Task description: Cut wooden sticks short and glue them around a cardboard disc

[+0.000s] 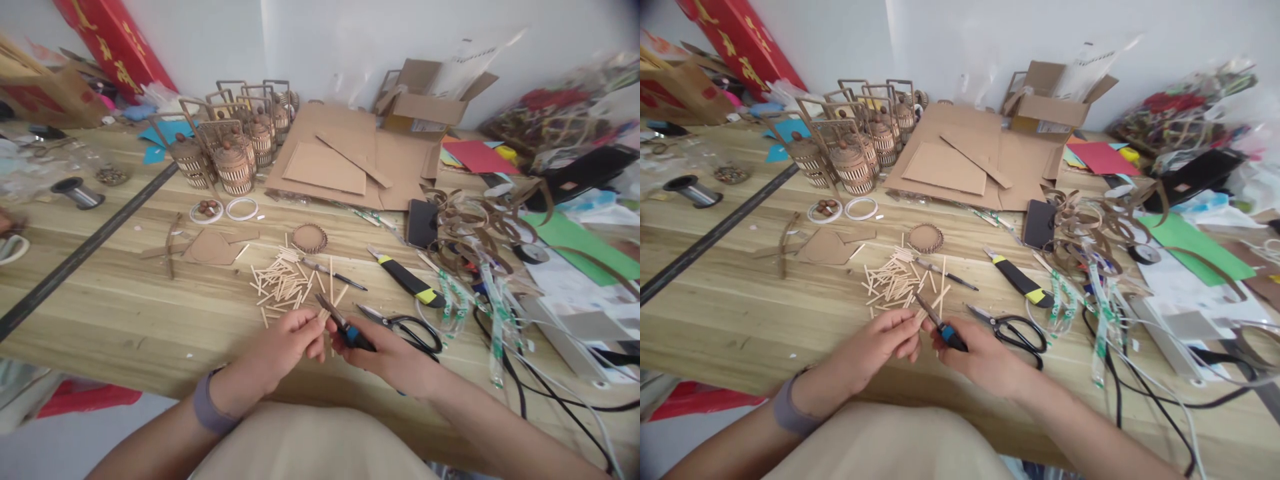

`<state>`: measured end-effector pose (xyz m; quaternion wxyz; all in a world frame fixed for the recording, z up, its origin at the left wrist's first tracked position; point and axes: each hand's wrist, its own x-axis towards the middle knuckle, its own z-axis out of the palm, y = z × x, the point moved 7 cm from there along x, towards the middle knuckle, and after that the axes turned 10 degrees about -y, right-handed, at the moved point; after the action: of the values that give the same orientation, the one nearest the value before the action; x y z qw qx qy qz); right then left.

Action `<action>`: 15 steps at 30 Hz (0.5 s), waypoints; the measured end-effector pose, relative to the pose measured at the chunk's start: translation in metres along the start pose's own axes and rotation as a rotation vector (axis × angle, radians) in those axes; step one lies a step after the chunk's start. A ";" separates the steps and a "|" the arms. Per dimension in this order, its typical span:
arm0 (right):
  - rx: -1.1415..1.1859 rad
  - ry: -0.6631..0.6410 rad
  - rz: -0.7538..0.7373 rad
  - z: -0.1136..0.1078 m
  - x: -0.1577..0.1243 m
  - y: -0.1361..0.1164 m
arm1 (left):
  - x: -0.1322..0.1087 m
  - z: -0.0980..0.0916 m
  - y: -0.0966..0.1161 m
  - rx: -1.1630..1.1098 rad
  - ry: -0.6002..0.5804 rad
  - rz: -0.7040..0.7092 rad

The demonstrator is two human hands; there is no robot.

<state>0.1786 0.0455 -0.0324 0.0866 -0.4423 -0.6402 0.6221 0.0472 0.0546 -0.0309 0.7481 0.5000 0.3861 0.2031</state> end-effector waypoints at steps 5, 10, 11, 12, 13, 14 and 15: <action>-0.320 0.281 0.101 -0.021 -0.006 0.004 | 0.000 -0.009 0.003 0.067 0.042 0.015; -0.421 0.382 0.112 -0.041 -0.008 -0.001 | -0.002 -0.013 0.007 0.118 0.072 0.052; -0.354 0.298 0.116 -0.041 -0.006 0.001 | -0.003 -0.015 0.007 0.117 0.081 0.055; -0.266 0.217 0.122 -0.041 -0.004 0.003 | -0.005 -0.017 0.007 0.117 0.090 0.057; -0.185 0.170 0.123 -0.041 -0.004 0.005 | -0.006 -0.019 0.007 0.121 0.101 0.058; -0.137 0.180 0.113 -0.043 -0.003 0.005 | -0.008 -0.021 0.008 0.132 0.112 0.057; -0.137 0.244 0.091 -0.048 -0.004 0.003 | -0.009 -0.023 0.008 0.151 0.122 0.050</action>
<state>0.2143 0.0769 -0.0235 0.1053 -0.5483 -0.6449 0.5219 0.0242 0.0653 -0.0251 0.6780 0.5512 0.4326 0.2224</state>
